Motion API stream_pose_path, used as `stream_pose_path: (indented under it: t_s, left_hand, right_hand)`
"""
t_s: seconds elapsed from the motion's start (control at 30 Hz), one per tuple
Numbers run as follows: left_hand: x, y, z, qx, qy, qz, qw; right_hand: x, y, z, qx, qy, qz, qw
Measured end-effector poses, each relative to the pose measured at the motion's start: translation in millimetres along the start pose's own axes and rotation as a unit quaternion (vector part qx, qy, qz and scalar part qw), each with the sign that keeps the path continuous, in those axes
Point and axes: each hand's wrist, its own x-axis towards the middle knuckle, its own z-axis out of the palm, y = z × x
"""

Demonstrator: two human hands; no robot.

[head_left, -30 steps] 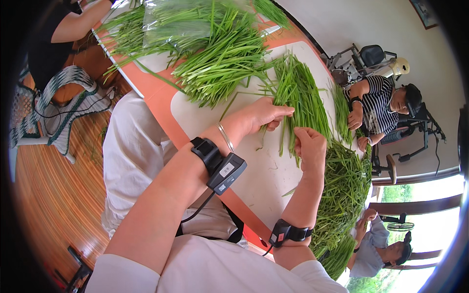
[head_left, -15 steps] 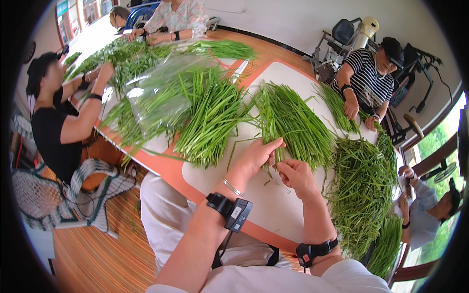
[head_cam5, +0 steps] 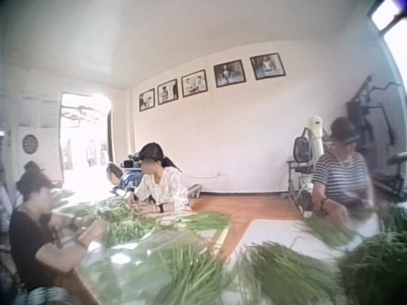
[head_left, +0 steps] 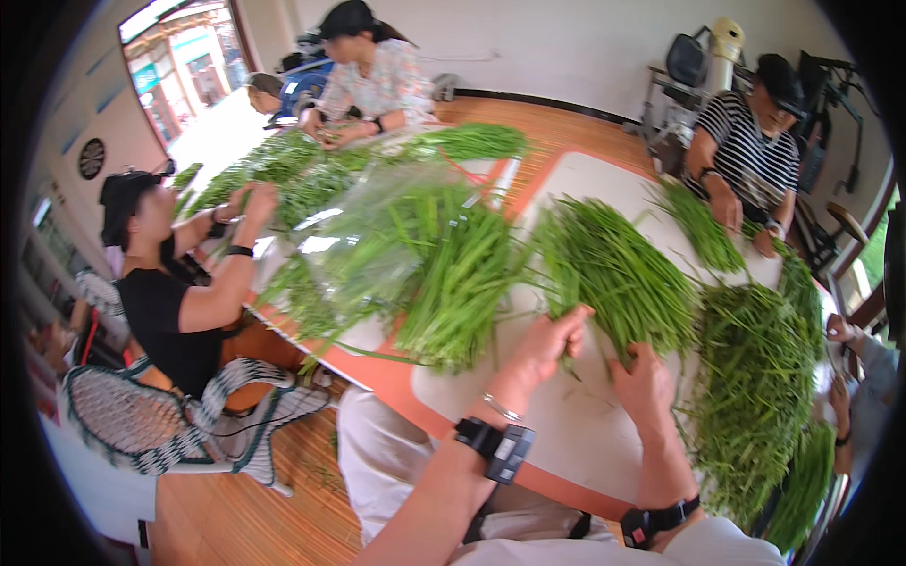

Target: The person sorts bunches of green chives by hand at a table, picking through the stalks and organizing them into piles.

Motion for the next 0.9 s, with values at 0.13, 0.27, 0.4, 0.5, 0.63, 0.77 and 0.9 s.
stream_pose_path:
  t_s: [0.13,0.27,0.4,0.5,0.63,0.77,0.9]
  left_hand:
    - [-3,2,4,0.008,0.001,-0.015,1.0]
    - [-1,1,3,0.004,0.004,-0.026,1.0]
    - [-6,4,-1,0.046,-0.011,-0.034,0.998]
    - [-6,5,2,0.121,-0.044,-0.032,0.991]
    - [-9,7,7,0.203,-0.051,-0.033,0.977]
    - [-19,17,20,0.249,-0.027,-0.043,0.967]
    - [-23,20,20,0.266,-0.031,-0.037,0.963]
  right_hand:
    - [0,3,-2,-0.004,-0.032,-0.001,0.999]
    - [-4,2,-3,-0.042,0.053,-0.045,0.997]
    - [-2,4,2,-0.029,0.008,-0.101,0.994]
    - [-1,3,6,-0.008,0.018,-0.111,0.994]
    - [-4,-13,-4,0.256,-0.067,-0.006,0.964]
    - [-11,-24,-8,0.395,-0.138,0.041,0.907]
    - [-14,-28,-4,0.34,-0.155,-0.012,0.928]
